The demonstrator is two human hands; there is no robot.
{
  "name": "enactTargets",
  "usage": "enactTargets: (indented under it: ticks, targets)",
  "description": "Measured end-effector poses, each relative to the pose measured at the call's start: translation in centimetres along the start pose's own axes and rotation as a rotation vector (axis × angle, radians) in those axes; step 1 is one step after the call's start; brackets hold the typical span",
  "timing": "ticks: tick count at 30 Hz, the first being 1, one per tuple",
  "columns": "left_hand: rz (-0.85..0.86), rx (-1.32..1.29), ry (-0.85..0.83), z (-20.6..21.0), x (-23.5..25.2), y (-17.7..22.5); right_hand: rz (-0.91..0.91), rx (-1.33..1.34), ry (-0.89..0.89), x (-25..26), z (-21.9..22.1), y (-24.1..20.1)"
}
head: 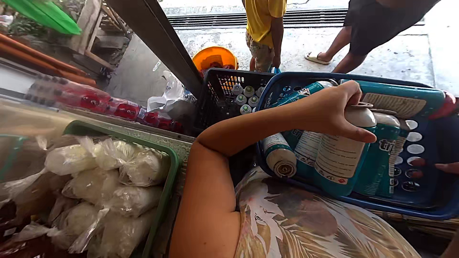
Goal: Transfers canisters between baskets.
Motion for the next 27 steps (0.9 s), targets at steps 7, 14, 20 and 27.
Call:
enactTargets:
  ticks: [7, 14, 20, 27]
  targets:
    - [0.542, 0.087, 0.926, -14.1, -12.9, 4.3, 0.037, -0.031, 0.155, -2.5, 2.0, -1.7]
    - [-0.706, 0.469, 1.266, -22.9, -15.5, -14.1, 0.048, -0.008, 0.085, -1.7, 0.8, -0.7]
    - [-1.159, 0.41, 0.998, -19.9, -14.3, -34.4, 0.053, -0.037, 0.189, -2.2, 1.1, -1.3]
    - [-1.07, 0.147, 1.249, -17.7, -17.3, -44.1, 0.046, -0.056, 0.265, -2.4, 0.5, -2.1]
Point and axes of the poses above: each hand's wrist, its own x-axis towards the middle knuckle, its own z-axis out of the palm, y = z × x, the point moved 8 cm from there along x, towards the middle knuckle, and after that the axes turned 6 degrees about -x, right-handed, at the moved point
